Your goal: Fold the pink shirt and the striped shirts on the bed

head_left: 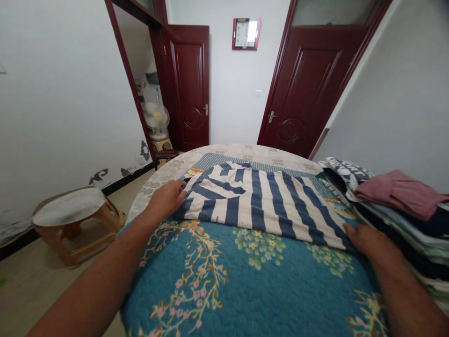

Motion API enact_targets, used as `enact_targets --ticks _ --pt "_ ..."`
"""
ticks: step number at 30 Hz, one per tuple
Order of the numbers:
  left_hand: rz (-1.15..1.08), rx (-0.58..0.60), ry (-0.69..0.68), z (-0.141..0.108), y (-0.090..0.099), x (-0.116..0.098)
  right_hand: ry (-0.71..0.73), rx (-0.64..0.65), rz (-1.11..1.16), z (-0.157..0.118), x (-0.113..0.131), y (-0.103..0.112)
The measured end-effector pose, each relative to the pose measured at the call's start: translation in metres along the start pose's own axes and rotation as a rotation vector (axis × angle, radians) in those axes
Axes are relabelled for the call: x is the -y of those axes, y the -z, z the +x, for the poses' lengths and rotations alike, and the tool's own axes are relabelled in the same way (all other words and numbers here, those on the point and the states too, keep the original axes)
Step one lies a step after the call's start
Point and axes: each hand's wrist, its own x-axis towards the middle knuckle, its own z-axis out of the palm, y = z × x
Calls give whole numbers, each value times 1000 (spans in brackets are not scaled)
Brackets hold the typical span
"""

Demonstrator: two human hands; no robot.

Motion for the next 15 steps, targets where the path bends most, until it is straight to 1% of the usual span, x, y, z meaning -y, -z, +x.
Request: enact_targets --ticks 2,3,4,6,8,9,10,12,14,15 --pt "70 41 -18 18 -2 -13 -57 72 -70 -8 8 8" --pt "75 61 -32 28 -5 -19 -81 88 -104 -12 14 13" --pt "65 79 -44 38 -10 -24 -80 49 -122 -17 20 18" --pt "37 116 -38 59 -25 -34 -16 -109 -137 -26 35 26" --pt "12 152 -12 78 -44 -42 134 -275 -127 -33 53 30" --pt "-7 171 -8 86 -53 -45 228 -327 -112 -36 63 31" --pt "-30 184 -7 93 -62 -48 323 -353 -90 -39 74 29" --pt "-88 177 -5 104 -79 -51 510 -312 -34 -43 94 23" --pt "-145 101 25 112 -94 -50 659 -225 24 -47 111 13" --pt "-163 42 42 115 -100 -49 703 -188 46 -48 118 7"
